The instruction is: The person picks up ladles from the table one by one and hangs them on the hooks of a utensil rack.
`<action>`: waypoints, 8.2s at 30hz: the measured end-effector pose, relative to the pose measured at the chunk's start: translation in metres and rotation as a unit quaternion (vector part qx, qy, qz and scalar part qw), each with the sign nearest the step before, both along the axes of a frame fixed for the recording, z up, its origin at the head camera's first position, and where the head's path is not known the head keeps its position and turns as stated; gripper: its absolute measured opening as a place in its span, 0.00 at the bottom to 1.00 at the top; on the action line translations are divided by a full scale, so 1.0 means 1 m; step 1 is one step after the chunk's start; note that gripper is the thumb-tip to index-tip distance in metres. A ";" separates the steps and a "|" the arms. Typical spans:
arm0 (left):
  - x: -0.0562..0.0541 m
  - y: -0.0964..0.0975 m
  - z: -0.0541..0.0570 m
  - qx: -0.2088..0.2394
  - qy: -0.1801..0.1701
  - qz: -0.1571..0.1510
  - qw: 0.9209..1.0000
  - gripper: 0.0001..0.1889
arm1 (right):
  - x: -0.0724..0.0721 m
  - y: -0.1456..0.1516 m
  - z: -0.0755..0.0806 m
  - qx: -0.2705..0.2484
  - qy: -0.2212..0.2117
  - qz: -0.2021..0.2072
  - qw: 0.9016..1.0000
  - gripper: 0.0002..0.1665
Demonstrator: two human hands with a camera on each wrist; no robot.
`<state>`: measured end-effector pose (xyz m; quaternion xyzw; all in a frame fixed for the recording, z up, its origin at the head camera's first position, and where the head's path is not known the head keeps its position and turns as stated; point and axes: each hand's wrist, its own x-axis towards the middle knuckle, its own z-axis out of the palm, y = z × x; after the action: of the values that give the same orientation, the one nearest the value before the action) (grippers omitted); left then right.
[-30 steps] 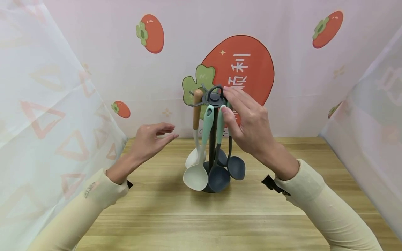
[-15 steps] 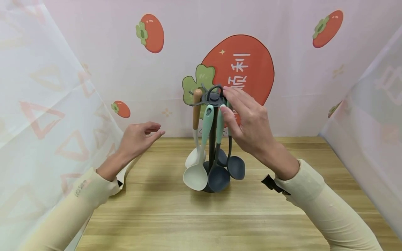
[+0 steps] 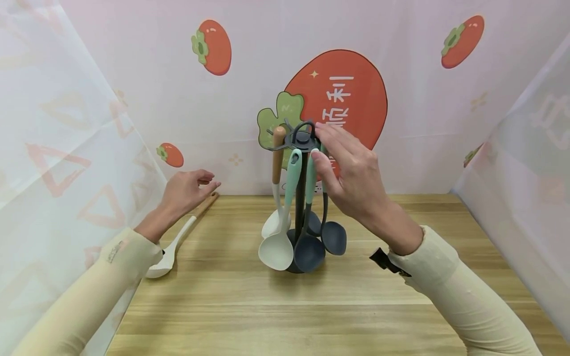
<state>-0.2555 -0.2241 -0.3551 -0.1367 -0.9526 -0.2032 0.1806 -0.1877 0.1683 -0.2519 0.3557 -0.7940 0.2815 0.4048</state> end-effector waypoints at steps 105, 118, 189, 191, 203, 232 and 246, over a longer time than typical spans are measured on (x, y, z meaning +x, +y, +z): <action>-0.044 -0.046 -0.102 -0.158 -0.278 0.085 0.944 0.02 | 0.000 0.000 -0.002 -0.010 0.007 0.002 1.000 0.34; -0.034 -0.049 -0.095 -0.157 -0.210 0.065 0.963 0.09 | 0.000 -0.001 -0.001 -0.027 0.008 0.009 1.000 0.34; 0.063 0.028 0.005 0.066 0.096 -0.061 0.991 0.06 | -0.002 0.001 -0.002 -0.005 0.012 -0.007 1.000 0.31; 0.066 0.032 0.007 0.071 0.105 -0.065 0.990 0.06 | -0.002 0.001 -0.002 -0.006 0.012 -0.007 1.000 0.32; 0.079 0.051 0.021 0.119 0.163 -0.113 0.973 0.06 | -0.002 0.000 -0.002 -0.015 0.012 0.000 1.000 0.33; 0.097 0.096 0.048 0.141 0.207 -0.213 0.945 0.07 | 0.001 0.000 0.000 0.004 0.007 -0.009 1.000 0.36; 0.095 0.107 0.052 0.130 0.191 -0.218 0.948 0.06 | -0.001 0.000 -0.002 -0.001 0.011 -0.007 1.000 0.34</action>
<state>-0.1604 -0.1175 -0.3030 -0.3528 -0.8123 -0.3301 0.3267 -0.1892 0.1680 -0.2535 0.3529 -0.7915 0.2754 0.4162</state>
